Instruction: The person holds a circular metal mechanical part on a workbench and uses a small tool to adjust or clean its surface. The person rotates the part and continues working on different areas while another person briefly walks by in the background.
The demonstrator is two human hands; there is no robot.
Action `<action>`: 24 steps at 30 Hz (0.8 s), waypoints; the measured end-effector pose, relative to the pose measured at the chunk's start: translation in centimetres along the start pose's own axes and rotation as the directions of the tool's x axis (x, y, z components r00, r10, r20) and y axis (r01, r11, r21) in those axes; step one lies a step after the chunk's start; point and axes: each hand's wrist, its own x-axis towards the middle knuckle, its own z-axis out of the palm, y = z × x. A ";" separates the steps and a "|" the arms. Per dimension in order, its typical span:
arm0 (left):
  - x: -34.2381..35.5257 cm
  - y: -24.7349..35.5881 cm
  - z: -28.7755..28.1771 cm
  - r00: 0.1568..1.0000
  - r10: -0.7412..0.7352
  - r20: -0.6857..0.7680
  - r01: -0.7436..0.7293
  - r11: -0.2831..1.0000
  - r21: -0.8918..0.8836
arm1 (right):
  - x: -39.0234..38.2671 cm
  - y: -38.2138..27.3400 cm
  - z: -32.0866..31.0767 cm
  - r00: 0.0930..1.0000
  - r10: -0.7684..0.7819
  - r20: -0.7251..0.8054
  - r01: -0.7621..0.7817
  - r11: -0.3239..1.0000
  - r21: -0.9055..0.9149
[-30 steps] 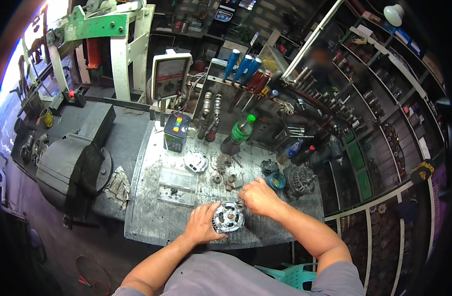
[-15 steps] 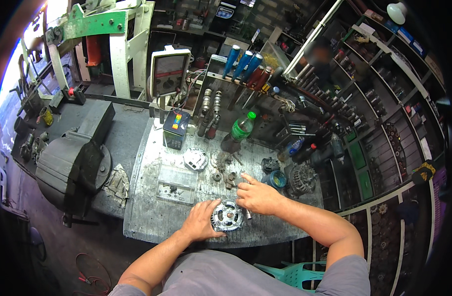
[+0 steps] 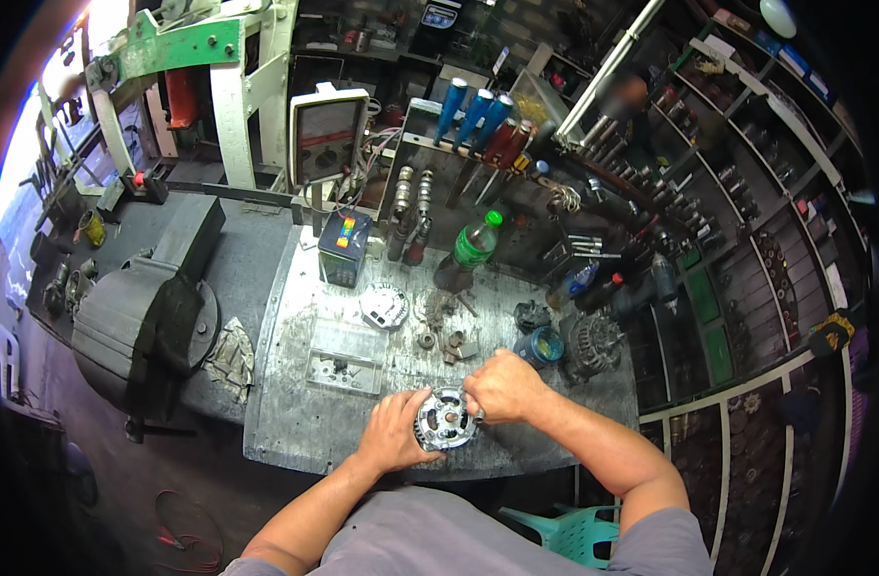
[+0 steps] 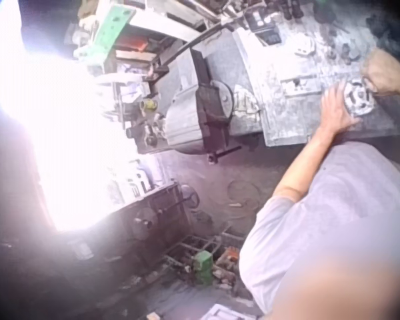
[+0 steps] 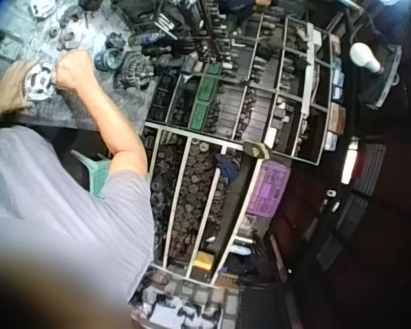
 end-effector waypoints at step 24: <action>0.6 -0.3 -0.2 1.000 0.026 0.009 -0.026 1.000 0.001 | -1.0 -0.1 -1.4 0.962 0.266 0.061 -0.269 0.963 0.037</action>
